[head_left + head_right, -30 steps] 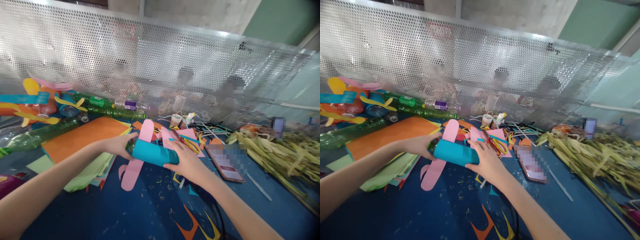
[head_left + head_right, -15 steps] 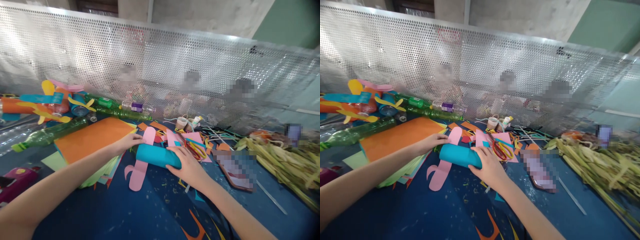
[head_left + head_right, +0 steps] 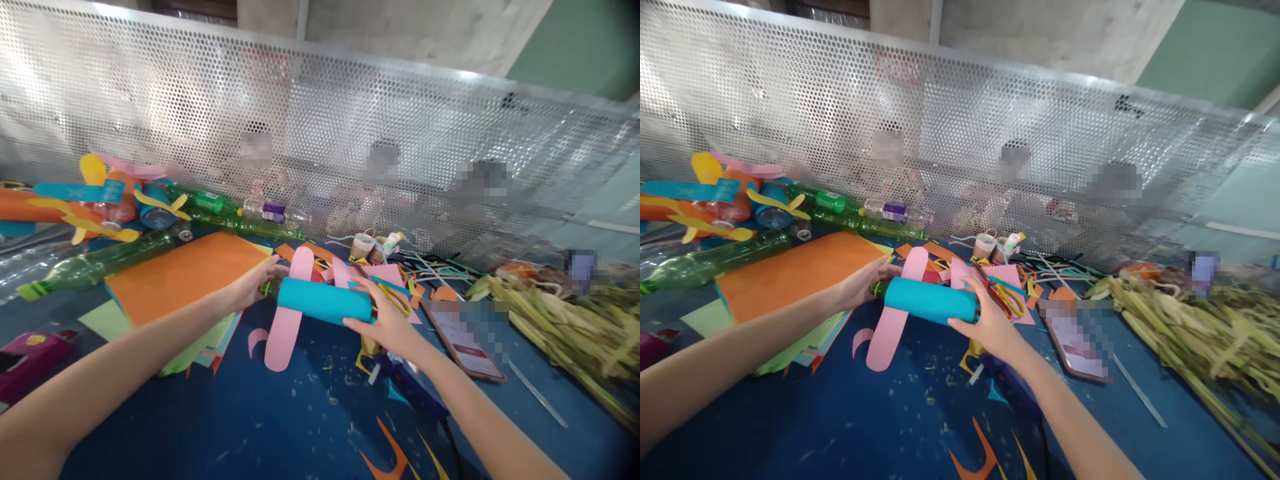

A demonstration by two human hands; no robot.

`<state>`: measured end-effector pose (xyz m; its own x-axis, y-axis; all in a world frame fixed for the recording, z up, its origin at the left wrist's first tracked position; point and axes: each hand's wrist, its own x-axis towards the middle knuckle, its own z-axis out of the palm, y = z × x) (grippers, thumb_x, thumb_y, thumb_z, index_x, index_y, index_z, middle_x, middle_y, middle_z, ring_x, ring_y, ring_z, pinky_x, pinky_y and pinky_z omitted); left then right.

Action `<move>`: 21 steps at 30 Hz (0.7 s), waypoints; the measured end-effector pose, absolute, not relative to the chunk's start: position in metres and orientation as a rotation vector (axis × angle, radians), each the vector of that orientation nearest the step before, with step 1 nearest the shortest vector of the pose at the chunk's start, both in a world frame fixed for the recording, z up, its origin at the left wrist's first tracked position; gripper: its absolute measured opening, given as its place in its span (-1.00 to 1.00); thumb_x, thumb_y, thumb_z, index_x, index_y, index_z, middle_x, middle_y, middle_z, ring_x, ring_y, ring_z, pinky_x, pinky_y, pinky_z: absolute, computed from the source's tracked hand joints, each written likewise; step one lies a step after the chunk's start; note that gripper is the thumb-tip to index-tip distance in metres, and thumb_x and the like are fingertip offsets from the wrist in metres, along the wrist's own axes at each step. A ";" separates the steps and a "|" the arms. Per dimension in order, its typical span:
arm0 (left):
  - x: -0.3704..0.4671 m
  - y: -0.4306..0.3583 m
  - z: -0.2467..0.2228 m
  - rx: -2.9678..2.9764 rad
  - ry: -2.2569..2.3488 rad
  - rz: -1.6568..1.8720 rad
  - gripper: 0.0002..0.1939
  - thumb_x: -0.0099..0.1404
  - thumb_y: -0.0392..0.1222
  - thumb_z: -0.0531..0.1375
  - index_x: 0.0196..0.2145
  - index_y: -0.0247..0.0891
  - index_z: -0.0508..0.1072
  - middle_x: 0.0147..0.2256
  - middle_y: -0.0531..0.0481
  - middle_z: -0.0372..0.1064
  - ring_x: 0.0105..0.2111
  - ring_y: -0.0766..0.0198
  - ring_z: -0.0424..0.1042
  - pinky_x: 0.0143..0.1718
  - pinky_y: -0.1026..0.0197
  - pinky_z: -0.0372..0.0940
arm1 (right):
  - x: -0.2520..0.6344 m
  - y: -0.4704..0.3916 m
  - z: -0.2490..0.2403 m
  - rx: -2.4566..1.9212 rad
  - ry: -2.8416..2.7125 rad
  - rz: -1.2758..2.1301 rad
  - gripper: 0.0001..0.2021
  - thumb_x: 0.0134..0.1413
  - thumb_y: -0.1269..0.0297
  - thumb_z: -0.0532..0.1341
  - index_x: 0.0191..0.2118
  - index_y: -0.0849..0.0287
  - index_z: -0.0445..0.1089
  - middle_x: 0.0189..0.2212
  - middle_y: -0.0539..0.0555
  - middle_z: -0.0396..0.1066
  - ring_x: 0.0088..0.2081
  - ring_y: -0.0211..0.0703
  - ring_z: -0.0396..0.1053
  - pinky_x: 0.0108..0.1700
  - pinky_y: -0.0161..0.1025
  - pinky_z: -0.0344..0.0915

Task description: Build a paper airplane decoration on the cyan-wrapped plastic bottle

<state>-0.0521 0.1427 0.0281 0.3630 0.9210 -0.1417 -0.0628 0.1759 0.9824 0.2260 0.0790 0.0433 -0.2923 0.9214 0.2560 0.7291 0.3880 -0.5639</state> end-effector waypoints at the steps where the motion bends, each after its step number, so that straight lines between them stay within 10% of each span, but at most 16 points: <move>1: -0.052 0.142 0.028 1.122 0.920 0.859 -0.49 0.15 0.22 0.08 -0.19 -0.27 0.44 -0.25 -0.09 0.44 -0.23 0.12 0.40 -0.29 0.20 0.25 | 0.228 0.080 0.045 -1.405 -2.072 0.497 -0.30 -0.07 0.13 0.25 0.19 0.03 -0.02 0.09 0.16 0.20 0.09 0.04 0.21 0.01 -0.07 0.23; 10: -0.062 0.137 0.022 1.210 0.750 0.794 -0.42 0.08 -0.13 0.29 0.06 -0.11 0.26 -0.04 -0.08 0.34 -0.04 0.11 0.32 -0.11 0.15 0.20 | 0.230 0.082 0.047 -1.440 -2.025 0.628 -0.45 -0.05 0.08 0.23 0.09 0.05 0.15 -0.01 0.12 0.24 -0.01 -0.01 0.27 -0.04 -0.08 0.26; 21: -0.057 0.140 0.018 1.102 0.831 0.868 -0.52 0.16 0.04 0.20 0.01 -0.15 0.31 -0.05 -0.10 0.37 -0.07 0.12 0.35 -0.17 0.20 0.24 | 0.233 0.083 0.037 -1.430 -2.254 0.317 -0.41 -0.10 0.14 0.28 0.10 0.04 0.15 0.08 0.12 0.21 0.08 0.03 0.21 0.07 -0.01 0.17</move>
